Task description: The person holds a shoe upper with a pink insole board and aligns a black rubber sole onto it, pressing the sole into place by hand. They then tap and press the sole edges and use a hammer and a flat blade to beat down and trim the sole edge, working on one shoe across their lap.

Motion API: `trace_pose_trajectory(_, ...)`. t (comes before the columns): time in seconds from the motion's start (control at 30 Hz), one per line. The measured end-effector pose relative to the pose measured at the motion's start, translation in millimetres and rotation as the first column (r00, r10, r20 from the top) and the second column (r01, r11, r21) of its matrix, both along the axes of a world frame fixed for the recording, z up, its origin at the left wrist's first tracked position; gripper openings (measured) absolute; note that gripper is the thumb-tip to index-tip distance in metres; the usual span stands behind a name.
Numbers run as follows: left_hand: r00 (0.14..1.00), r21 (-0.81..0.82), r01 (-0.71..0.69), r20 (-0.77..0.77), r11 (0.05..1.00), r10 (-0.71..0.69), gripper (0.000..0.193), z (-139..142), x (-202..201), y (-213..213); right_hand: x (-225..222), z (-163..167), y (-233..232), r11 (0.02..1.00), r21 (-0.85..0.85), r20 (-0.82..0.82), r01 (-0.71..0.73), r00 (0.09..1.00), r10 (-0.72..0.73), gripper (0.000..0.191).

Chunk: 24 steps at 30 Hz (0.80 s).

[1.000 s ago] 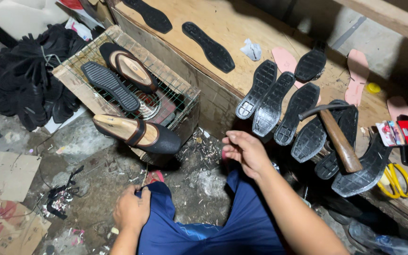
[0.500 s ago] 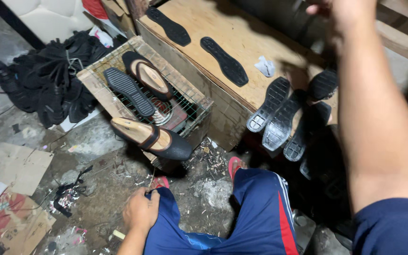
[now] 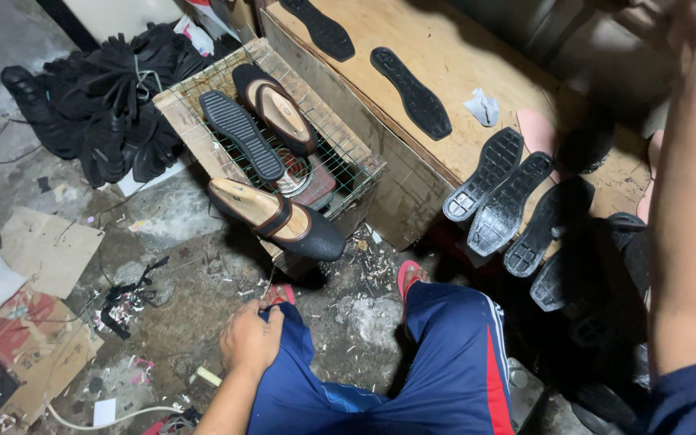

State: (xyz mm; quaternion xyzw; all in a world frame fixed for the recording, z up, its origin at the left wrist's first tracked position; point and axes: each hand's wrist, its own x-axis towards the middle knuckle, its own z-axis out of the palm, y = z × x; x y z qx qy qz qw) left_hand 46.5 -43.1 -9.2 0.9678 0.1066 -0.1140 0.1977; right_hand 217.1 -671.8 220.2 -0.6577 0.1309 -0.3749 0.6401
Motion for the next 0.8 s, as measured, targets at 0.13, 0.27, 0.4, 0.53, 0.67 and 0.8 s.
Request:
trace_pose_trajectory(0.13,1.0,-0.008,0.007,0.017,1.0,-0.007,0.041,-3.4,-1.0,2.1,-12.5,-11.1,-13.0,0.997,0.069,0.112,-0.034,0.993,0.026,0.013)
trace_pose_trajectory(0.27,1.0,0.001,0.003,-0.006,1.0,-0.003,0.041,-4.4,-2.4,2.9,-27.6,-26.7,-22.1,0.989,0.116,0.256,-0.094,0.965,0.061,0.016)
trace_pose_trajectory(0.4,1.0,-0.003,-0.01,-0.008,1.0,0.01,0.041,-4.9,-3.0,2.5,-43.8,-38.9,-7.9,0.993,0.042,0.365,-0.114,0.927,0.091,0.015)
trace_pose_trajectory(0.53,1.0,-0.005,-0.012,-0.022,1.0,0.011,0.042,-8.0,-3.6,2.8,-62.1,-36.0,40.1,0.995,-0.054,0.424,-0.086,0.9,0.101,0.008)
trace_pose_trajectory(0.67,0.999,-0.013,0.018,0.027,1.0,-0.018,0.041,-15.1,-4.3,5.2,-88.6,-29.4,105.9,0.987,0.022,0.438,-0.156,0.889,0.131,0.029)
trace_pose_trajectory(0.8,0.993,-0.042,0.04,0.111,0.998,-0.035,0.039,-18.6,-8.7,6.8,-107.1,-38.2,157.6,0.955,0.204,0.357,-0.215,0.925,0.132,0.035)
